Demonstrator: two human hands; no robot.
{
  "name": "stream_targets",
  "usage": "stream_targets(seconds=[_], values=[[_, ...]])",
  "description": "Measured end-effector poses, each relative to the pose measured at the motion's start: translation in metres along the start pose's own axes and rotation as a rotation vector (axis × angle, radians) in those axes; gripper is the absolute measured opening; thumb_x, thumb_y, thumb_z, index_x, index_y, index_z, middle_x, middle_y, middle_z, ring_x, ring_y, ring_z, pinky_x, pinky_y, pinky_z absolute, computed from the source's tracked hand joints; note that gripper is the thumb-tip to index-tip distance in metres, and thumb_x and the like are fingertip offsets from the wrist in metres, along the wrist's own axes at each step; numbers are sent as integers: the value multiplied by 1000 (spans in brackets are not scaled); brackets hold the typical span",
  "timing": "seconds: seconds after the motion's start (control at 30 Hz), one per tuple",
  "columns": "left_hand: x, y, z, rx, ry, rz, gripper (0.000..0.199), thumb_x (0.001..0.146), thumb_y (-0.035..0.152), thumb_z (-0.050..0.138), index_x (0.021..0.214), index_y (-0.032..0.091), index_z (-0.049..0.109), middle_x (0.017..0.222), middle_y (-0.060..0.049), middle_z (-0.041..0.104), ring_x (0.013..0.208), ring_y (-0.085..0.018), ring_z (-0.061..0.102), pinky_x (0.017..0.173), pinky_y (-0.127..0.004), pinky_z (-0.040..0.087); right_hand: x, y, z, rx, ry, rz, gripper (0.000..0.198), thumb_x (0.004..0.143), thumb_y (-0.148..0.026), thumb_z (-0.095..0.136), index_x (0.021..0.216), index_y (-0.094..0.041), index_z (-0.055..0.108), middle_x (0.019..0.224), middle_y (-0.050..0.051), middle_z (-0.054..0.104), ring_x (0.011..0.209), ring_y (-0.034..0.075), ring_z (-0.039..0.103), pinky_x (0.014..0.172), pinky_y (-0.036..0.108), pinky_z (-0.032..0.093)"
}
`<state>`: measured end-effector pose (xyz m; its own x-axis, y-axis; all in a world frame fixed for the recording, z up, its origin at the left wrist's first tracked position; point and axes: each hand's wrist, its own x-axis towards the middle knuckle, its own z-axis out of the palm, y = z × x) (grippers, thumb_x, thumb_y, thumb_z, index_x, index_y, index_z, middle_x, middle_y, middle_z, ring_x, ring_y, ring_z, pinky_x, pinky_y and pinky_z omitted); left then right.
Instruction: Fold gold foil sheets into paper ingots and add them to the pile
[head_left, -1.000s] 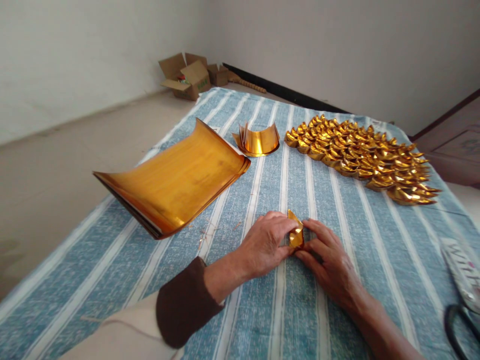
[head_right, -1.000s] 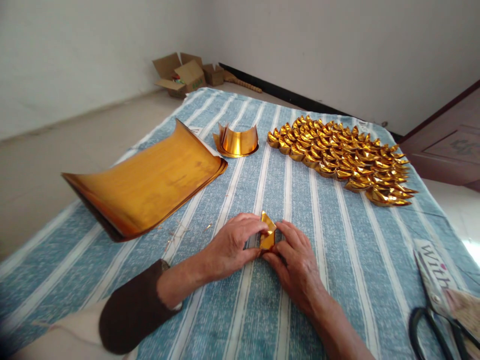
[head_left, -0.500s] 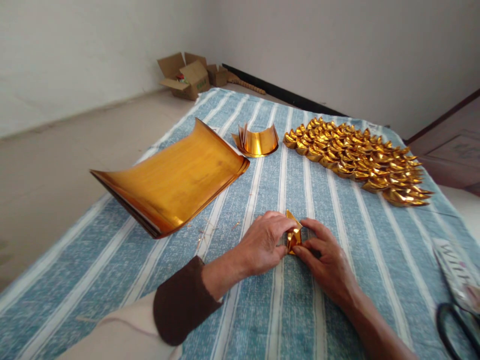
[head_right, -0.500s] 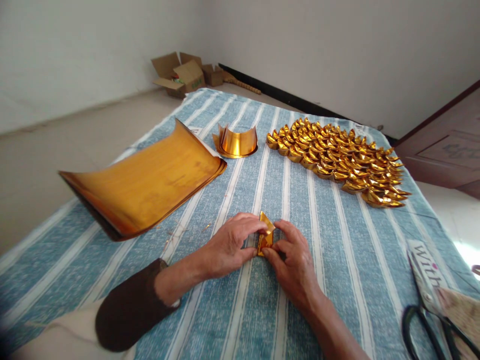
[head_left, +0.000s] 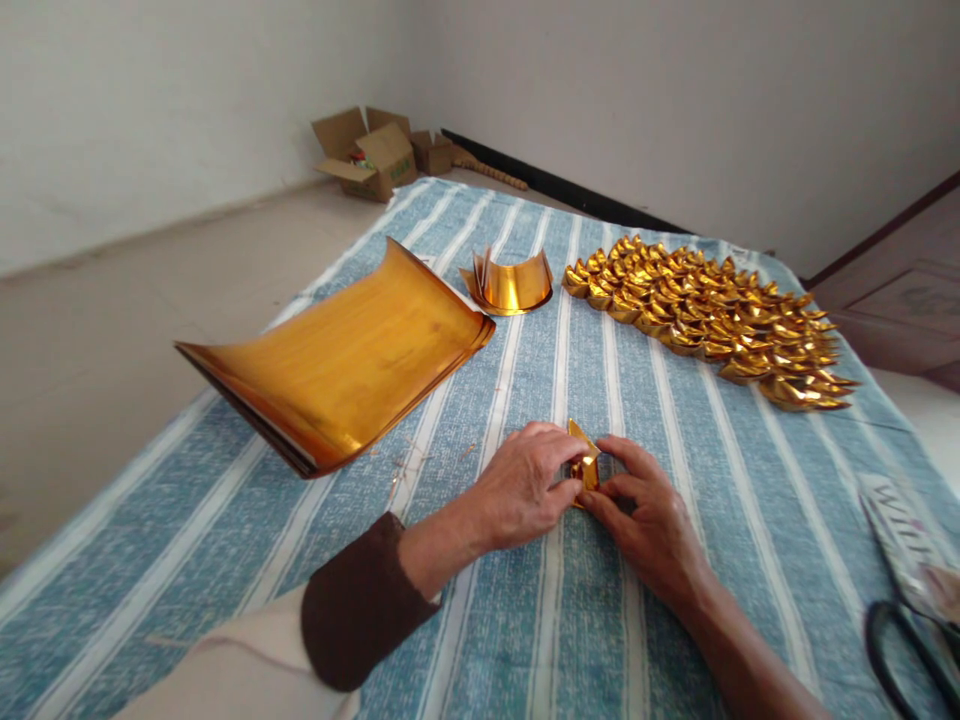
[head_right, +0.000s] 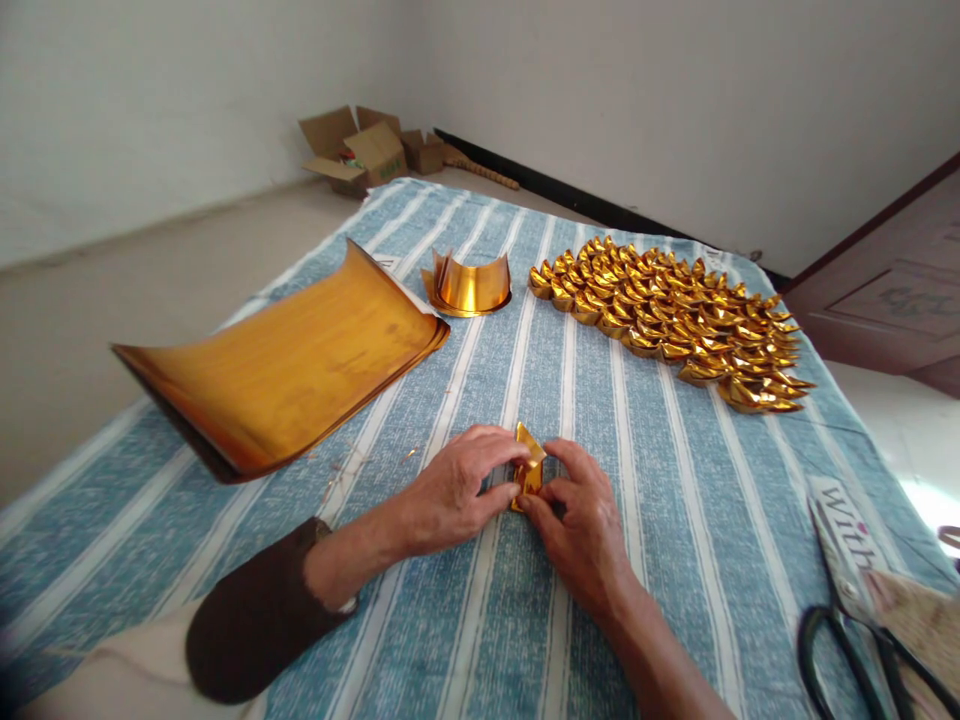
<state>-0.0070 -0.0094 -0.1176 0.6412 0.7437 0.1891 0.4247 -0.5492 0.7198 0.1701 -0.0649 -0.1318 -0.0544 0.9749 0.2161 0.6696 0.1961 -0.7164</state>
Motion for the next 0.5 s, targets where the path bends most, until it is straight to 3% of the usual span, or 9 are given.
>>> stream_targets(seconds=[0.1, 0.5], values=[[0, 0, 3, 11, 20, -35, 19, 82, 14, 58, 99, 21, 60, 100, -3, 65, 104, -25, 56, 91, -44, 44, 0, 0, 0, -1, -1, 7, 25, 83, -35, 64, 62, -22, 68, 121, 10, 60, 116, 30, 54, 100, 55, 41], [-1, 0, 8, 110, 45, -36, 17, 85, 14, 57, 99, 22, 59, 99, -3, 65, 104, -24, 57, 89, -41, 44, 0, 1, 0, -16, -4, 12, 24, 82, -33, 65, 61, -22, 67, 122, 9, 60, 115, 30, 54, 99, 56, 41]])
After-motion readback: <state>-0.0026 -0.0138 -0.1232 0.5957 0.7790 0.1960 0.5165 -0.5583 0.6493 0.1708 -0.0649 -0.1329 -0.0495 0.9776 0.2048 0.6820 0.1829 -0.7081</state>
